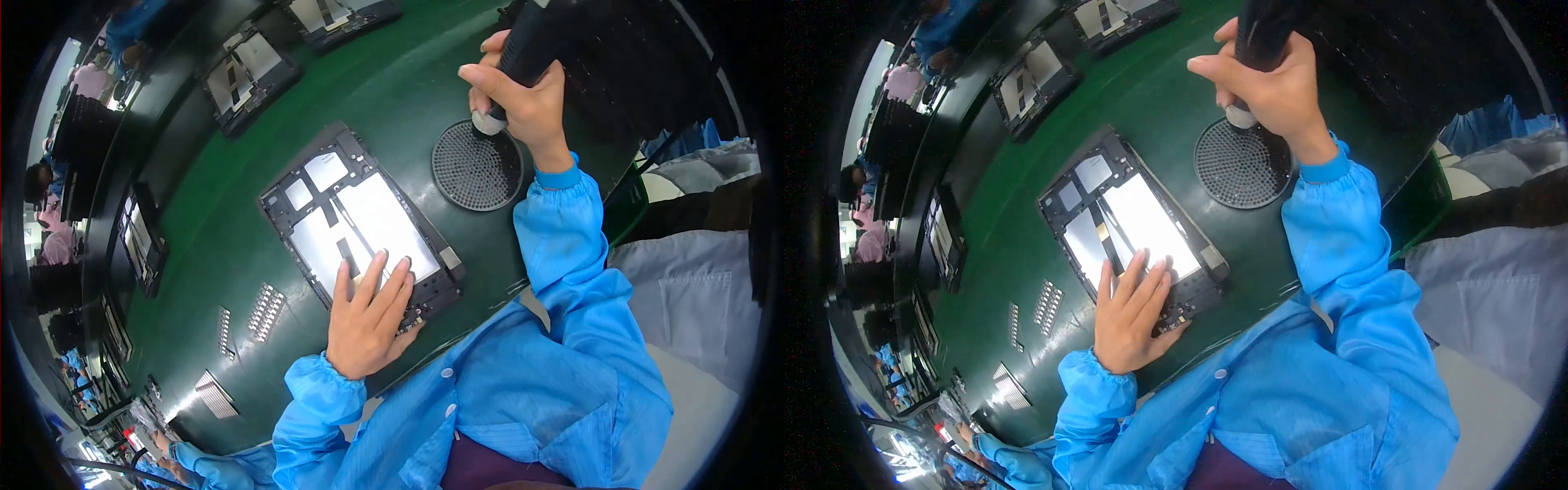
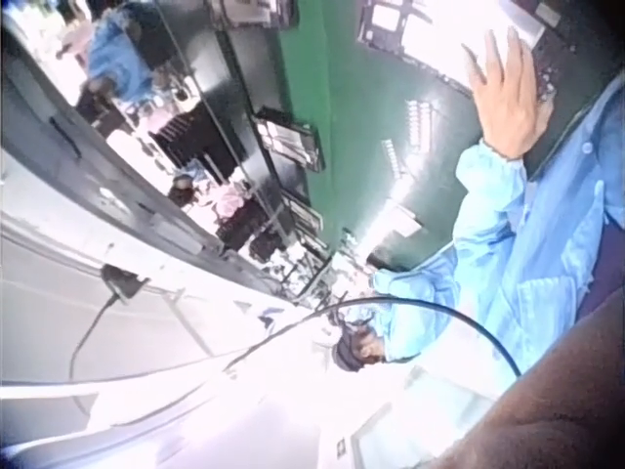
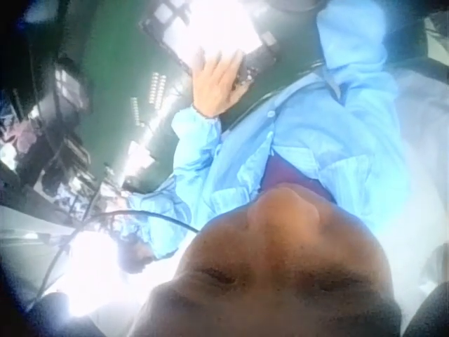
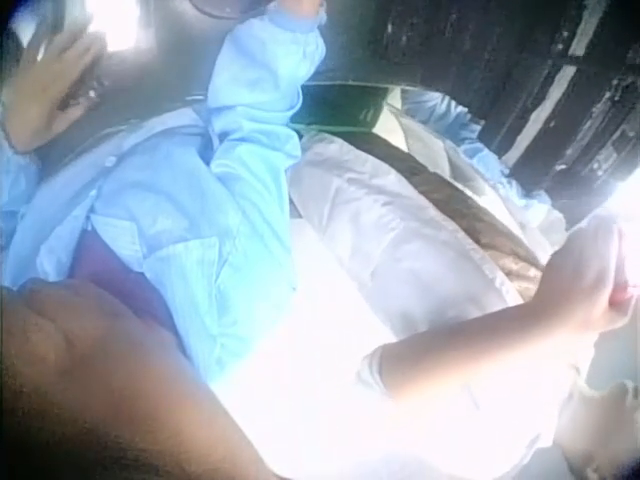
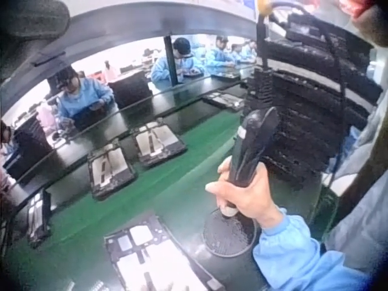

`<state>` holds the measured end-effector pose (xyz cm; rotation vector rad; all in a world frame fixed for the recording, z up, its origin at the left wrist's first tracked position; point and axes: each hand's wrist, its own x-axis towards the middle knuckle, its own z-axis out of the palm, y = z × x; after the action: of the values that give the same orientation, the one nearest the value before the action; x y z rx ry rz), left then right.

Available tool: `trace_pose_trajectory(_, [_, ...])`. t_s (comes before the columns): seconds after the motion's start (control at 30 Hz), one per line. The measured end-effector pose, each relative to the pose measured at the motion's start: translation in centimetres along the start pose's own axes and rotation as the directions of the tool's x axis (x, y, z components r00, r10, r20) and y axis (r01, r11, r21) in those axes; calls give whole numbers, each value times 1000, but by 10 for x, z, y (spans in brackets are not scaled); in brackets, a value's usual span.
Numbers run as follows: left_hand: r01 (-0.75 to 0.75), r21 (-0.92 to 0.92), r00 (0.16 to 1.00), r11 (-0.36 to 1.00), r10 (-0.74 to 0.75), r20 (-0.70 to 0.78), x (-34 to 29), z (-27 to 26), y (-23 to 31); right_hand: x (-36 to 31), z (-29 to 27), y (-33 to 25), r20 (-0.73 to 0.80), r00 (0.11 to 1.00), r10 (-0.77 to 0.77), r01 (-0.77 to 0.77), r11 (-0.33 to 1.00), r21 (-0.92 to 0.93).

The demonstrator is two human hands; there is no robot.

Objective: The person assembles internal components into a tablet housing by securing a circuit board with screws into a tablet frame using an electric screwdriver.

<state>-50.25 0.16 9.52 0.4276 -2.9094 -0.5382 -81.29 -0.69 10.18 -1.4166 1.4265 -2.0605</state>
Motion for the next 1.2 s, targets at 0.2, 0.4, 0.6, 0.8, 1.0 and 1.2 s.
trace_pose_trajectory(0.2, [-142,-10,973,990,141,180,52,-12,7,6,-4,6,10,1000,27,-26,998,-62])
trace_pose_trajectory(0.4, [-305,-70,918,950,313,244,102,-2,4,8,-10,5,31,997,64,-64,998,-5])
trace_pose_trajectory(0.6, [-298,-231,925,926,340,170,114,3,-1,12,-15,7,35,998,57,-56,998,-10])
trace_pose_trajectory(0.8, [-309,-258,898,915,191,-396,92,-14,-15,13,-23,5,24,996,90,-90,996,18])
trace_pose_trajectory(1.0, [37,-215,792,976,-159,-590,57,17,-40,15,-15,4,3,990,144,-143,988,49])
trace_pose_trajectory(1.2, [-33,-437,804,899,-236,-546,61,27,-25,13,-13,-6,-41,998,41,-37,995,98])
